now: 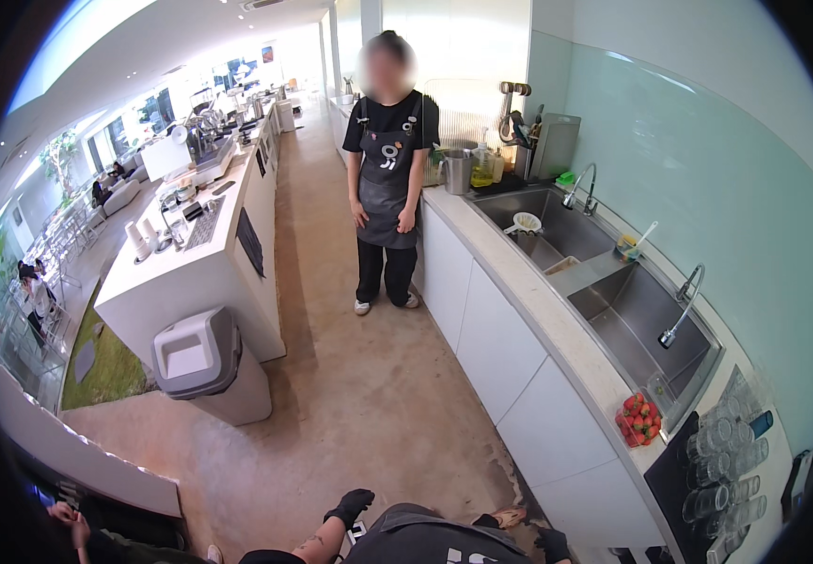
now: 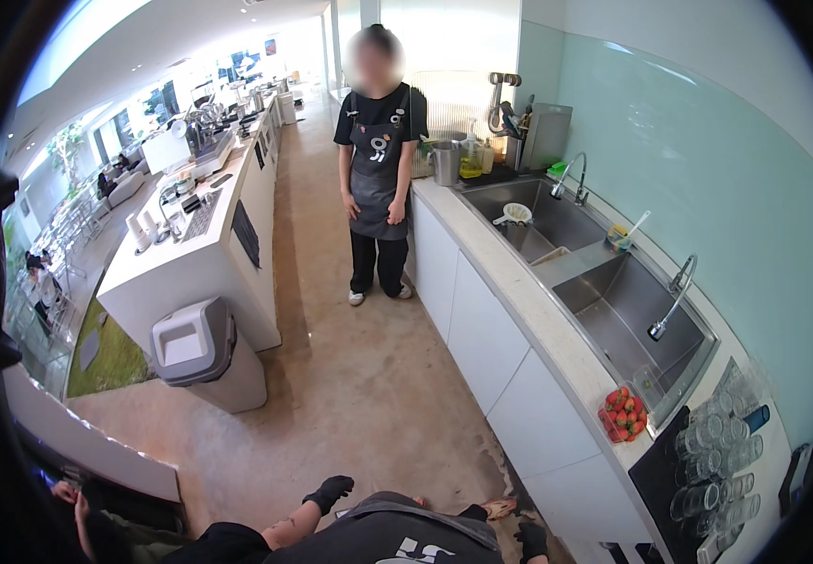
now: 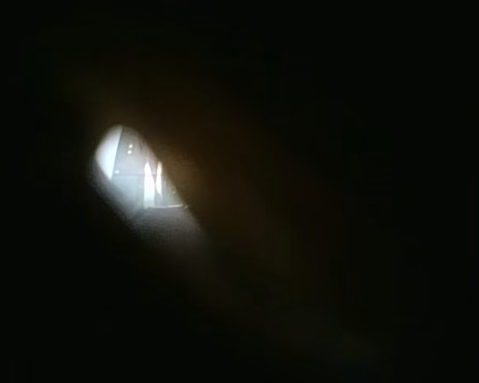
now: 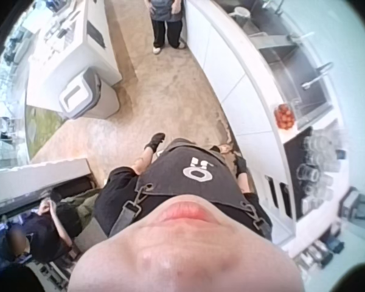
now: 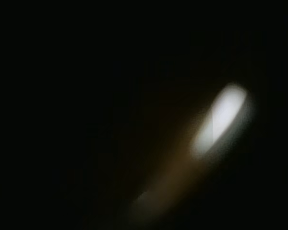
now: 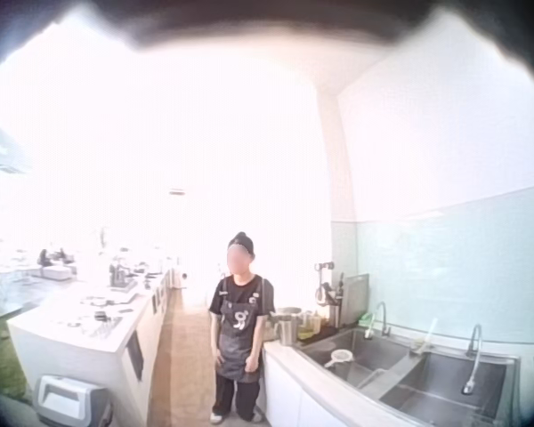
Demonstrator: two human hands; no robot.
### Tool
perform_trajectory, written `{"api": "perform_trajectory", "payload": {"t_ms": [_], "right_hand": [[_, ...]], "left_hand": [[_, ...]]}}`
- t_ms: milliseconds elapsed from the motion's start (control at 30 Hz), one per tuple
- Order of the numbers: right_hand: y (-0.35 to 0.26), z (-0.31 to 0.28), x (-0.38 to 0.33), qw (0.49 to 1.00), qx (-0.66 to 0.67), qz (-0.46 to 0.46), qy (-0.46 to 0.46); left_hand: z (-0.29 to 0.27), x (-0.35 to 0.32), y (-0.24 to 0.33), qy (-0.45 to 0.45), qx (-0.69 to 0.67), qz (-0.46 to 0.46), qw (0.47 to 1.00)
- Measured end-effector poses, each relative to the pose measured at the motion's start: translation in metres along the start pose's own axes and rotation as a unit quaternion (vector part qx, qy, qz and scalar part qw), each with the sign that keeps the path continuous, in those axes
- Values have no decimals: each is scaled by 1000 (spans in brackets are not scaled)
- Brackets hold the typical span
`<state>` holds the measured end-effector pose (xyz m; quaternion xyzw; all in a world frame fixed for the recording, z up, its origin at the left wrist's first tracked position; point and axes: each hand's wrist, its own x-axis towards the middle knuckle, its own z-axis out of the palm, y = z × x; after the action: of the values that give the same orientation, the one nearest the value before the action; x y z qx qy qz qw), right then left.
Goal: The person retrieves strawberries from a container, removes the green tops, and slices them with a knife on a metal plate. The person also briefly handles a small box and interacts with a coworker before continuing to prepare more strawberries.
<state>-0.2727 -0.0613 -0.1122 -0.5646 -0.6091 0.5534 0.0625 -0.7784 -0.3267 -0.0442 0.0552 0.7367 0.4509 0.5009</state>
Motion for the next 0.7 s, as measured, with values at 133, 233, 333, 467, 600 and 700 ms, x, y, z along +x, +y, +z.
{"api": "perform_trajectory", "payload": {"t_ms": [133, 233, 333, 467, 600, 700], "right_hand": [[7, -3, -14, 972, -103, -198, 68], [-24, 8, -34, 989, 97, -64, 96], [-44, 9, -40, 987, 95, 21, 129], [-49, 6, -42, 984, 17, -3, 179], [-60, 8, -46, 982, 11, -25, 187], [-62, 9, -46, 984, 45, -26, 171]], "left_hand": [[6, 4, 4, -13, 7, 4, 1000], [1, -4, 1, -6, 7, -2, 1000], [0, -4, 1, -4, 7, -2, 1000], [3, -1, 2, -12, 15, 2, 1000], [2, 1, -1, -14, 10, -2, 1000], [0, 4, -5, -13, 7, 2, 1000]]}}
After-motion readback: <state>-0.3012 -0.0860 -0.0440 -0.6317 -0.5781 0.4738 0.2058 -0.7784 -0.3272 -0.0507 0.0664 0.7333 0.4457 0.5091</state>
